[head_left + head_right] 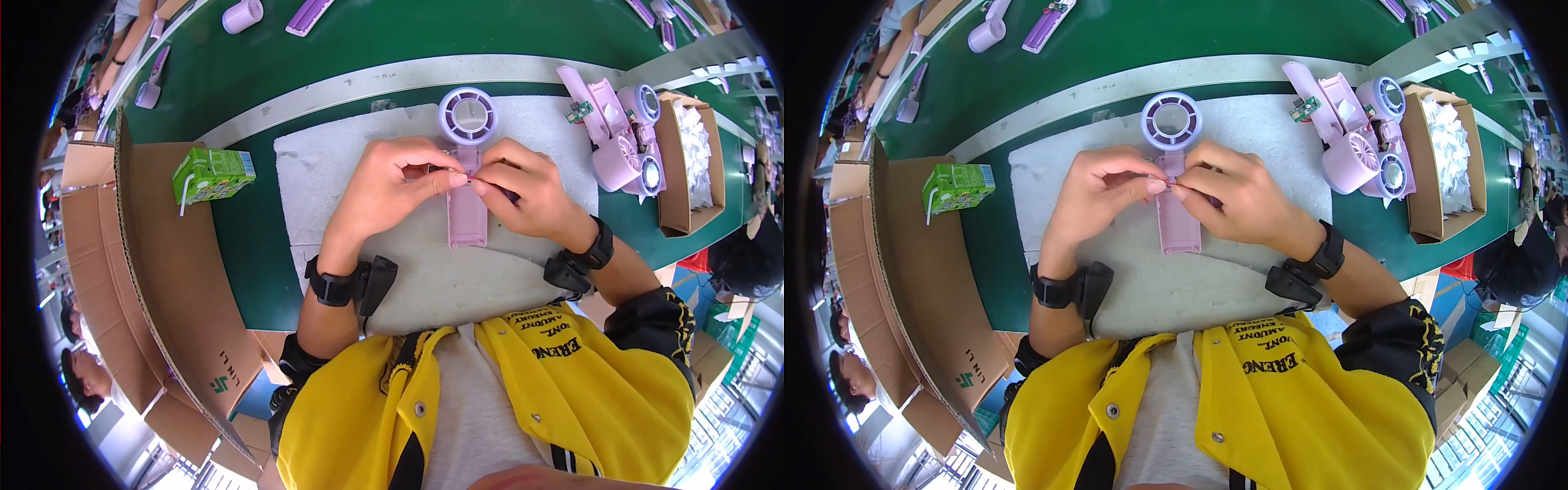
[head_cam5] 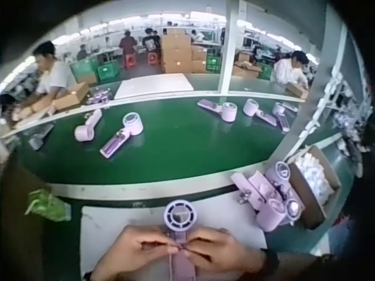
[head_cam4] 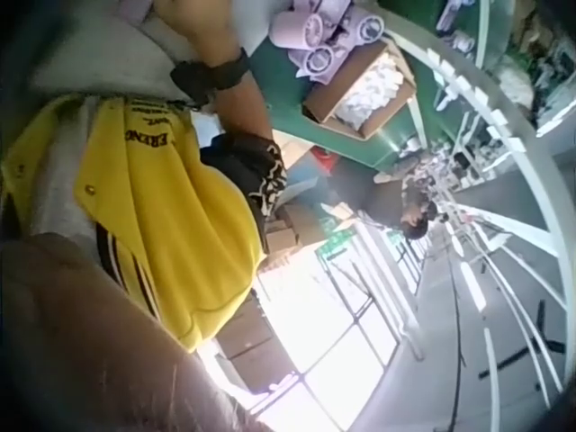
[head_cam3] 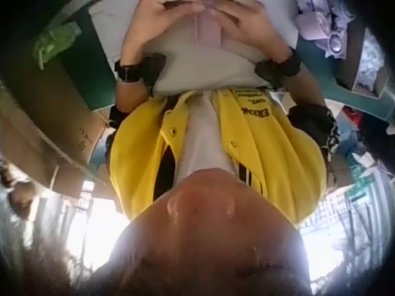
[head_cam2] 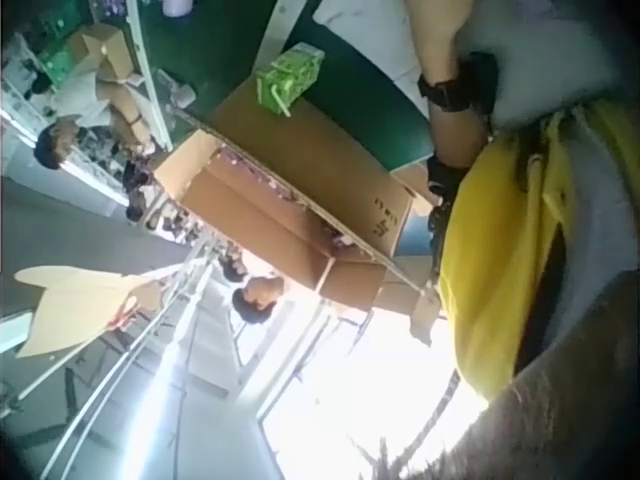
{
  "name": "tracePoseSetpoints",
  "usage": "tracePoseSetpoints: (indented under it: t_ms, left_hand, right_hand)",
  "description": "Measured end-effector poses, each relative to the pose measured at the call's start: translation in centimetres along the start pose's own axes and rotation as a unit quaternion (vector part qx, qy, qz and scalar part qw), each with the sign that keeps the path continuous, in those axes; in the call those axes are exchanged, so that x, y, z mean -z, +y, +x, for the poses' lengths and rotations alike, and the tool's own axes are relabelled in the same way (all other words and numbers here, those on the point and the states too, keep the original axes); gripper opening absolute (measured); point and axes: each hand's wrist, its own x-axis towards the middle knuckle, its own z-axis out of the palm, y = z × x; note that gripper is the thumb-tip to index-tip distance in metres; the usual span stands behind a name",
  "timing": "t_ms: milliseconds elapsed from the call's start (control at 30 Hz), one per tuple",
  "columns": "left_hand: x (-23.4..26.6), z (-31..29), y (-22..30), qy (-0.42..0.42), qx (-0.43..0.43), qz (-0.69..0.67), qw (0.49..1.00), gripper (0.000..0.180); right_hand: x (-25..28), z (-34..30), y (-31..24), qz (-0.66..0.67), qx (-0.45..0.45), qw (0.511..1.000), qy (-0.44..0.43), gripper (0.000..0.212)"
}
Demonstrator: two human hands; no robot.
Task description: Assembling small handheld portable fans by installing PCBs and batteries into the plastic housings.
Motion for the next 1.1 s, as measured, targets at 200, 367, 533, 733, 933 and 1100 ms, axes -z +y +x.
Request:
tracePoseSetpoints:
  t_ms: [200,367,533,733,933,1100]
  left_hand:
    - [-0.2,0.1,0.8,0.005,-0.059,0.122,0.991,0.013]
    - [-0.8,0.1,0.3,0.040,-0.077,0.105,0.991,0.013]
    - [-0.9,0.2,0.0,0.046,-0.026,0.064,0.997,0.013]
    - [-0.6,0.0,0.1,0.005,0.013,0.009,1.000,0.019]
    - [0.5,-0.2,1.0,-0.048,0.046,-0.076,0.995,0.031]
    - [0.6,-0.1,0.9,-0.059,0.073,-0.111,0.989,0.035]
  right_hand:
    - [0.2,-0.1,0.2,0.021,-0.033,0.999,0.029,0.007]
    - [0.1,0.5,0.1,0.023,-0.034,0.998,0.040,0.004]
    - [0.2,0.4,-0.3,-0.013,-0.019,1.000,0.021,0.011]
    - [0.5,0.1,-0.1,0.028,-0.060,0.997,-0.027,0.015]
    - [0.5,0.3,0.0,0.045,-0.056,0.996,-0.046,0.014]
    - [0.7,0.2,-0.1,0.037,-0.048,0.996,-0.060,0.014]
